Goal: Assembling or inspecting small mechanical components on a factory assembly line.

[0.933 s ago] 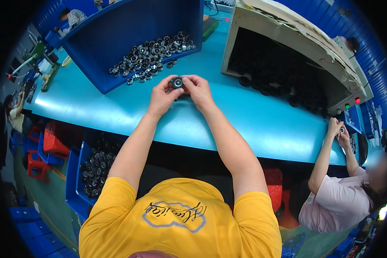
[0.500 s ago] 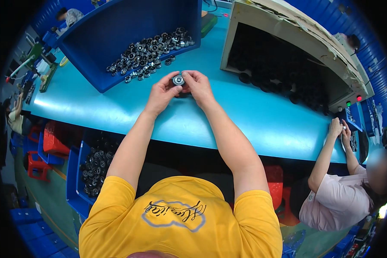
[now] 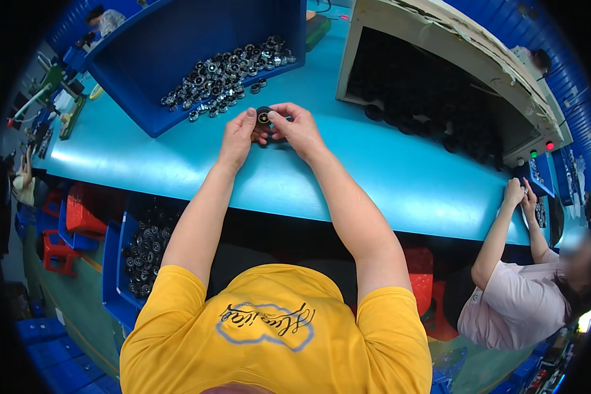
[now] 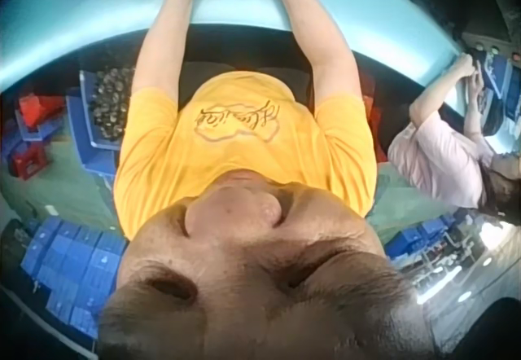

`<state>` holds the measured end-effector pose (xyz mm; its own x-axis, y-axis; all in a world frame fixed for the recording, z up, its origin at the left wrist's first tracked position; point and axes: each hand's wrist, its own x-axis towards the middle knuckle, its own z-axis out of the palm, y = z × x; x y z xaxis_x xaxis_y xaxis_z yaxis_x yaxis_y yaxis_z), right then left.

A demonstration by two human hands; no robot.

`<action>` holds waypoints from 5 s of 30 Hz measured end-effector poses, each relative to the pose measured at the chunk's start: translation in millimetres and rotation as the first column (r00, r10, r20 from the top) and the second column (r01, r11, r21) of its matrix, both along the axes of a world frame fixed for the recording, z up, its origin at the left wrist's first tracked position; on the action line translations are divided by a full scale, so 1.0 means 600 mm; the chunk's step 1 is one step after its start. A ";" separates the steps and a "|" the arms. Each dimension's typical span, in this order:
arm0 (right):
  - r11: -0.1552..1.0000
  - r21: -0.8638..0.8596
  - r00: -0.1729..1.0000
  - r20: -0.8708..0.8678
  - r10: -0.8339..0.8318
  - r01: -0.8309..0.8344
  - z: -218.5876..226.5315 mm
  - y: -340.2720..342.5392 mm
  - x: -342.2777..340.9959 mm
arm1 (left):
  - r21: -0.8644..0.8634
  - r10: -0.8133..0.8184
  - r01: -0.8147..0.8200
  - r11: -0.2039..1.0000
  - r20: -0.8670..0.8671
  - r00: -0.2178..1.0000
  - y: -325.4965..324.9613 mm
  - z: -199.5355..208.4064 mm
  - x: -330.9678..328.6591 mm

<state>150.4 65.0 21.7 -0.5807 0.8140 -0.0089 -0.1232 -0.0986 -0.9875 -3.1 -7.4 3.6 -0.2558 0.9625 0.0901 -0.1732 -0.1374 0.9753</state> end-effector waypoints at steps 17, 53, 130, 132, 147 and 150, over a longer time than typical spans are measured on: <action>0.797 0.596 0.744 0.574 -0.341 -0.096 0.107 0.074 0.164 | 0.054 0.205 -0.220 0.974 -0.626 0.753 -0.240 0.109 -0.145; 0.948 -0.223 0.948 -0.275 0.163 -0.228 -0.014 0.048 0.012 | 0.040 -0.126 0.127 0.991 -0.018 0.992 0.033 0.010 -0.004; 0.954 0.277 0.991 0.028 -0.131 0.118 0.022 0.008 0.023 | 0.090 -0.159 0.147 0.985 0.154 0.975 0.015 -0.013 -0.005; 0.857 0.495 0.975 0.076 -0.207 0.143 0.023 0.007 0.025 | 0.116 -0.187 0.164 0.980 0.231 0.955 0.016 -0.012 -0.007; 0.730 0.678 0.975 0.088 -0.202 0.090 0.013 -0.006 0.012 | 0.073 -0.213 0.200 0.977 0.253 0.944 0.006 0.007 0.001; 0.984 0.180 1.000 -0.009 0.005 -0.003 0.017 0.000 0.018 | 0.096 -0.126 0.104 0.990 0.257 0.958 0.008 0.005 -0.002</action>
<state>161.0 65.1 32.1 -0.5834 0.7994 0.1434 -0.1325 0.0805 -0.9879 -4.3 -2.8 6.8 -0.1691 0.9790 0.1135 -0.4404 -0.1781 0.8800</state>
